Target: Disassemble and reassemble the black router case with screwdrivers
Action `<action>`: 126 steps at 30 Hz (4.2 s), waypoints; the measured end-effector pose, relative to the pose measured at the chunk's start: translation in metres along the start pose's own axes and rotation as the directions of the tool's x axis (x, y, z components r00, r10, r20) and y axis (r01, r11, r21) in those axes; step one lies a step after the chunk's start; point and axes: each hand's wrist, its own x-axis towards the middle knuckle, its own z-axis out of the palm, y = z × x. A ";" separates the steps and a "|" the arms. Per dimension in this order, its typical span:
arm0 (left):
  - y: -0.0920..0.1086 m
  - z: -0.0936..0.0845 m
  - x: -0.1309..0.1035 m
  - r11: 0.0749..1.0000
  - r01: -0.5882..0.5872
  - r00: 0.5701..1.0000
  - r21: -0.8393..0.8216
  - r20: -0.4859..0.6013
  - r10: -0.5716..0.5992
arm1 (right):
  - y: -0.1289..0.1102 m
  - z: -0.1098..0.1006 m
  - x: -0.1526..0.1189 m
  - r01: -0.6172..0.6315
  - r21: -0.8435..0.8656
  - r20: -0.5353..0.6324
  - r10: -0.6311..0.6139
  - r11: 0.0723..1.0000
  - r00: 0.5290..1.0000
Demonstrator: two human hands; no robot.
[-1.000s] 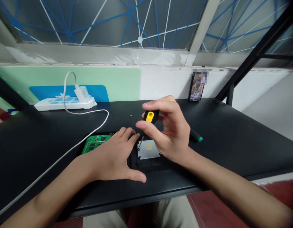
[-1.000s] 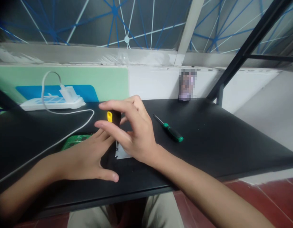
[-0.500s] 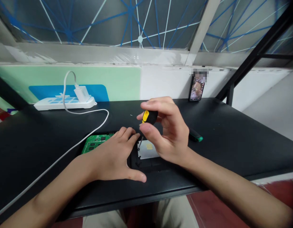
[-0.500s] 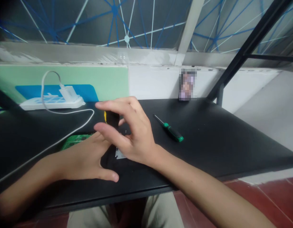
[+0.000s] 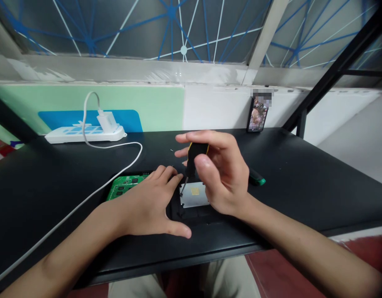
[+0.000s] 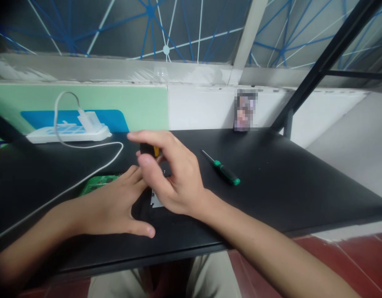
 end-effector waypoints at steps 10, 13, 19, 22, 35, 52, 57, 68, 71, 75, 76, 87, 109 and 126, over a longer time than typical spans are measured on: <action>-0.002 0.002 -0.001 1.000 -0.024 0.999 0.001 -0.030 0.024 | -0.003 -0.001 -0.002 -0.023 -0.091 -0.084 0.015 0.996 0.996; -0.002 0.002 -0.001 1.000 -0.021 0.999 0.010 -0.030 0.021 | -0.005 -0.001 -0.004 -0.069 -0.019 -0.053 0.068 0.997 0.996; 0.001 -0.001 0.000 0.999 -0.024 0.999 0.026 -0.020 0.024 | 0.002 0.000 -0.001 0.049 -0.027 -0.074 -0.051 0.998 0.996; 0.001 -0.001 0.000 1.000 -0.012 1.000 0.012 0.001 0.012 | 0.004 0.000 0.001 0.112 -0.113 -0.096 -0.123 0.987 0.988; 0.000 0.000 0.000 1.000 -0.018 1.000 -0.023 -0.022 0.017 | 0.003 -0.002 -0.001 0.021 -0.088 -0.034 -0.024 0.996 0.999; 0.000 0.000 0.001 0.999 -0.028 0.999 -0.023 -0.020 0.028 | 0.004 -0.001 -0.001 0.017 -0.092 -0.044 -0.021 0.996 0.999; 0.003 -0.003 0.002 1.000 -0.006 1.000 -0.006 0.013 0.006 | 0.005 0.000 0.002 0.040 -0.154 -0.085 -0.053 0.987 0.995; -0.001 0.001 0.001 0.999 -0.037 0.999 0.024 -0.019 0.038 | 0.004 -0.002 -0.004 -0.050 -0.054 -0.012 0.049 0.997 0.999; 0.000 -0.001 0.001 0.999 -0.023 1.000 0.031 0.009 0.022 | 0.005 -0.001 -0.001 -0.007 -0.101 -0.034 0.003 0.995 0.999; 0.002 -0.003 0.002 0.999 -0.014 1.000 0.033 0.018 0.013 | 0.005 0.000 0.001 0.034 -0.145 -0.058 -0.043 0.989 0.997; 0.003 -0.003 0.002 0.999 -0.011 1.000 0.039 0.021 0.010 | 0.005 0.000 0.001 0.033 -0.154 -0.064 -0.044 0.987 0.997; 0.000 0.000 -0.001 1.000 -0.015 1.000 0.022 -0.002 0.015 | -0.001 -0.003 -0.006 -0.152 -0.022 -0.017 0.151 0.988 0.988; 0.002 0.001 0.002 1.000 -0.008 1.000 0.026 -0.009 0.008 | 0.007 -0.005 -0.006 -0.126 -0.200 -0.053 0.117 0.972 0.992; 0.005 0.001 -0.003 0.999 0.022 0.999 -0.025 0.033 -0.022 | 0.064 -0.050 0.005 -0.470 -0.155 -0.427 0.370 0.869 0.825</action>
